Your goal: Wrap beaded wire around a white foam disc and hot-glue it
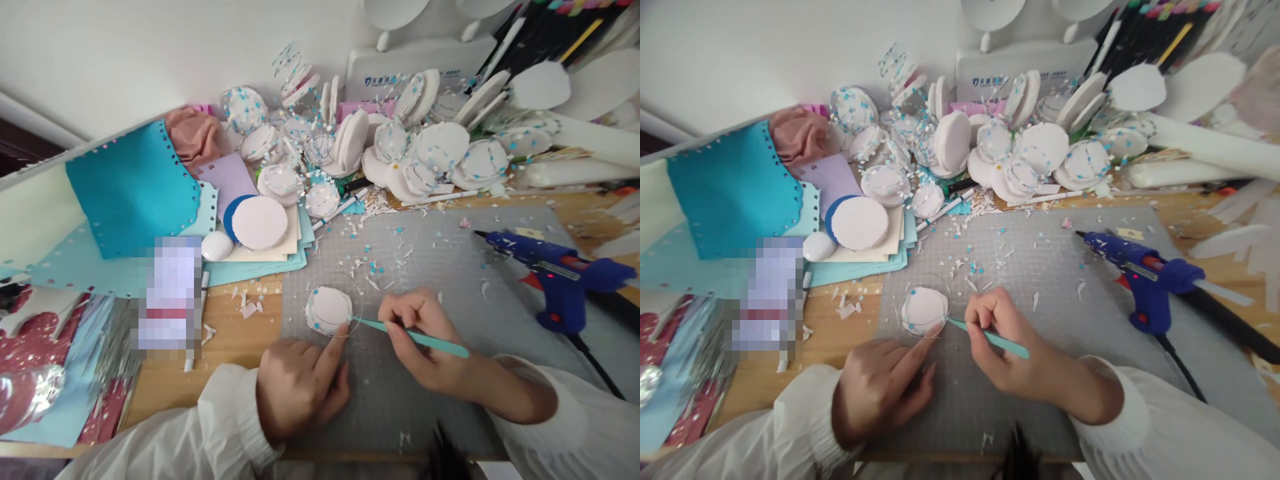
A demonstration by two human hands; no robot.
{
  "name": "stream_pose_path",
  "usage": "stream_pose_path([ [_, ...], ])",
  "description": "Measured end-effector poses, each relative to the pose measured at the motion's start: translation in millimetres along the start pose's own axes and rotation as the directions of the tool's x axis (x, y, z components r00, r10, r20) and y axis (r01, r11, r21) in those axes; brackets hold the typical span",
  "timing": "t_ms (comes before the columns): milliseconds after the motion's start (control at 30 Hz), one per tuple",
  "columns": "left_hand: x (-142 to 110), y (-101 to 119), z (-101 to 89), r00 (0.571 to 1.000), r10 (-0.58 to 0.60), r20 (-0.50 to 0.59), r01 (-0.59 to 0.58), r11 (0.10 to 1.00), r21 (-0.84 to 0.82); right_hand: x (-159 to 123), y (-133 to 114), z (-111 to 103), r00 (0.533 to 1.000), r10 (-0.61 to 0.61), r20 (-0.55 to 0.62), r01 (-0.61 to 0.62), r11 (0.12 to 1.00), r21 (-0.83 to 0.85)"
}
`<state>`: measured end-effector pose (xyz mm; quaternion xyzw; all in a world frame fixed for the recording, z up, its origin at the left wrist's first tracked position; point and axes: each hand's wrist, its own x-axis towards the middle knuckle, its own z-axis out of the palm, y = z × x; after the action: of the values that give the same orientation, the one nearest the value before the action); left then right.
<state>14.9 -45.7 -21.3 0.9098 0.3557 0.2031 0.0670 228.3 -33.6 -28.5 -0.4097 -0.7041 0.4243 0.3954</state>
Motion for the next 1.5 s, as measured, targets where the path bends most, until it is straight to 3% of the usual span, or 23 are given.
stream_pose_path([
  [667,3.1,-1.0,-1.0,0.999,0.026,-0.041,-0.026,1.0,0.017,0.0,5.6,0.7,0.985,-0.157,0.073,0.166,0.976,-0.143],
  [1067,2.5,-1.9,-1.4,0.999,0.026,-0.04,-0.025,1.0,0.01,1.4,4.8,-1.6,0.982,-0.181,0.047,0.185,0.976,-0.115],
  [1233,2.7,-1.1,-1.0,0.999,0.024,-0.044,-0.024,1.0,0.007,4.1,3.6,-0.9,0.969,-0.217,0.12,0.233,0.962,-0.141],
  [1500,2.8,-1.0,-1.3,0.999,0.022,-0.039,-0.021,1.0,0.012,4.9,4.0,0.5,0.96,-0.259,0.11,0.274,0.948,-0.163],
])
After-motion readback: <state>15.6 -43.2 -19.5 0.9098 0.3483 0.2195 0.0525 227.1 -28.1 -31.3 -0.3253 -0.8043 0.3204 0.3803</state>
